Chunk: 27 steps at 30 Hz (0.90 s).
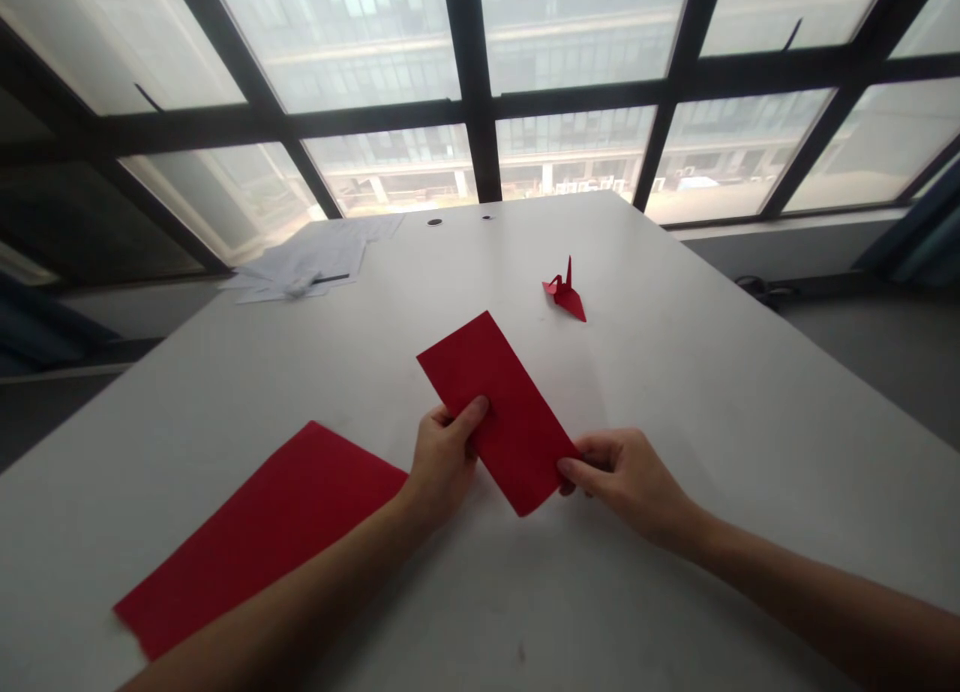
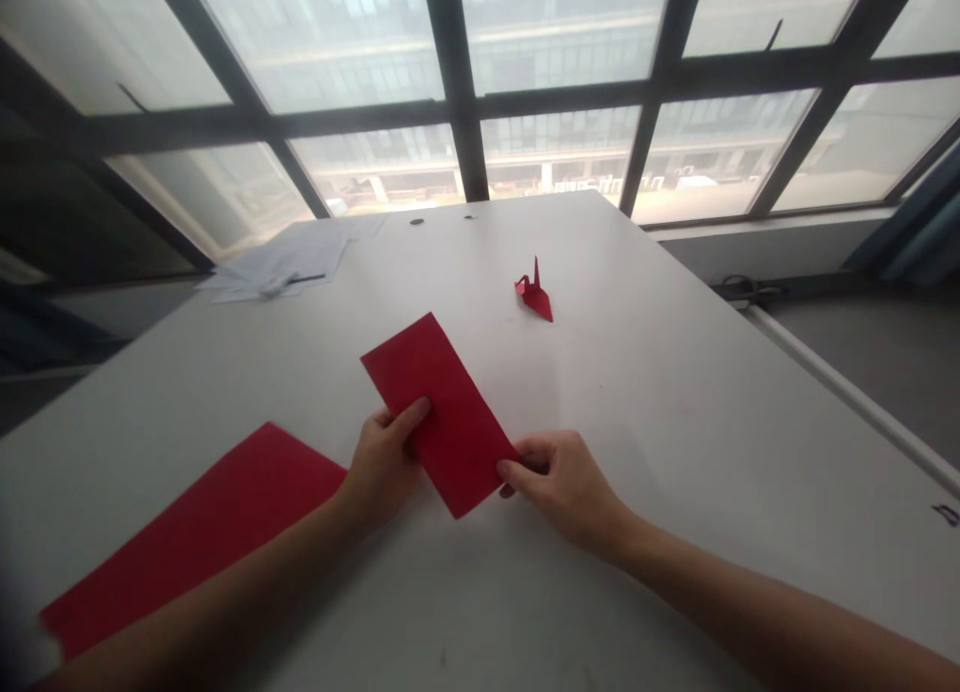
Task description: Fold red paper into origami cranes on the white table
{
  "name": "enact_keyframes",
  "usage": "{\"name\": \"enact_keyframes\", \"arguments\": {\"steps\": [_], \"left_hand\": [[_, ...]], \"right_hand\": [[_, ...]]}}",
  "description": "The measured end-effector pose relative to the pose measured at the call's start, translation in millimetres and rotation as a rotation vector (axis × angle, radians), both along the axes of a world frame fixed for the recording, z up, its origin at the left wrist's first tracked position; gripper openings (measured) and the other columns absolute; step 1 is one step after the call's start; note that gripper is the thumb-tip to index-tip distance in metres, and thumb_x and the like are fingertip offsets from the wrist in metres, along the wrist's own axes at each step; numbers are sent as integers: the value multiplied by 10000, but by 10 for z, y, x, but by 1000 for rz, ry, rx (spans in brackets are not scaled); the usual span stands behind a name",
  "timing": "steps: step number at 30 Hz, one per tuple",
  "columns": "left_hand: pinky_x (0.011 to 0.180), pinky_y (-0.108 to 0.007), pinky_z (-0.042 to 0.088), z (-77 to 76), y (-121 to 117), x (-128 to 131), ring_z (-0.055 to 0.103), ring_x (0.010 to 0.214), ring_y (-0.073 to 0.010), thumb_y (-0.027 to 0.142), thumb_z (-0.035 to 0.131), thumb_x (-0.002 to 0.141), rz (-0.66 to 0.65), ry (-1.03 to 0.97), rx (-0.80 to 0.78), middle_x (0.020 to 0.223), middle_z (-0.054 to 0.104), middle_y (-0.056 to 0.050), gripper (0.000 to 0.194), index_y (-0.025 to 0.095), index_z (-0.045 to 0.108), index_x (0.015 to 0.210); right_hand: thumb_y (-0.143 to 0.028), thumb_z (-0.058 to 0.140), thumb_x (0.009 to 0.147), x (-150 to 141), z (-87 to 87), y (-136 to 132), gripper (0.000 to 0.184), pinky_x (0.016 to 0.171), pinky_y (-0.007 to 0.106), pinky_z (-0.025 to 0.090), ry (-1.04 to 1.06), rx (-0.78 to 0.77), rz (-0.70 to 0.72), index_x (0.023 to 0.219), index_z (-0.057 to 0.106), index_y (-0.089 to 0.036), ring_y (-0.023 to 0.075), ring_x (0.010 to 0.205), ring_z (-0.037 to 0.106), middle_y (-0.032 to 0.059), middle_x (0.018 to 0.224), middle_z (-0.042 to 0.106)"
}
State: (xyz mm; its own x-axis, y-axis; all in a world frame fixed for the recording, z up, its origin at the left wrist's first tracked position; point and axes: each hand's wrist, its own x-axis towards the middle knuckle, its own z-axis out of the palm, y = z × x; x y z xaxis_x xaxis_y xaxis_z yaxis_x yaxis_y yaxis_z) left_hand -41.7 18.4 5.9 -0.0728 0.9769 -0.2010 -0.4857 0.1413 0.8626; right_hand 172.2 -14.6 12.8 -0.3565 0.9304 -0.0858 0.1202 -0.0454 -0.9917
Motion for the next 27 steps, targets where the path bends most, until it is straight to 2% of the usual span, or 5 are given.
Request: {"name": "enact_keyframes", "arguments": {"steps": [11, 18, 27], "left_hand": [[881, -416, 602, -36, 1, -30, 712, 1006, -307, 283, 827, 743, -7, -34, -4, 1018, 757, -124, 323, 120, 701, 992], [867, -381, 608, -29, 9, -23, 719, 987, -288, 281, 807, 766, 7, -39, 6, 1040, 757, -115, 275, 133, 699, 971], [874, -396, 606, -7, 5, -12, 727, 959, -291, 287, 830, 733, 8, -38, 13, 1018, 762, -116, 309, 123, 710, 965]], "right_hand": [[-308, 685, 859, -10, -37, -39, 199, 663, 276, 565, 43, 7, 0, 997, 784, -203, 202, 757, 717, 50, 828, 767], [-295, 680, 868, -14, -53, -60, 185, 636, 269, 553, 15, 44, -1, 989, 787, -207, 202, 735, 720, 43, 823, 773], [-246, 669, 866, -25, -56, -70, 145, 597, 245, 526, -39, 72, -19, 917, 789, -182, 191, 699, 714, 39, 779, 768]]}}
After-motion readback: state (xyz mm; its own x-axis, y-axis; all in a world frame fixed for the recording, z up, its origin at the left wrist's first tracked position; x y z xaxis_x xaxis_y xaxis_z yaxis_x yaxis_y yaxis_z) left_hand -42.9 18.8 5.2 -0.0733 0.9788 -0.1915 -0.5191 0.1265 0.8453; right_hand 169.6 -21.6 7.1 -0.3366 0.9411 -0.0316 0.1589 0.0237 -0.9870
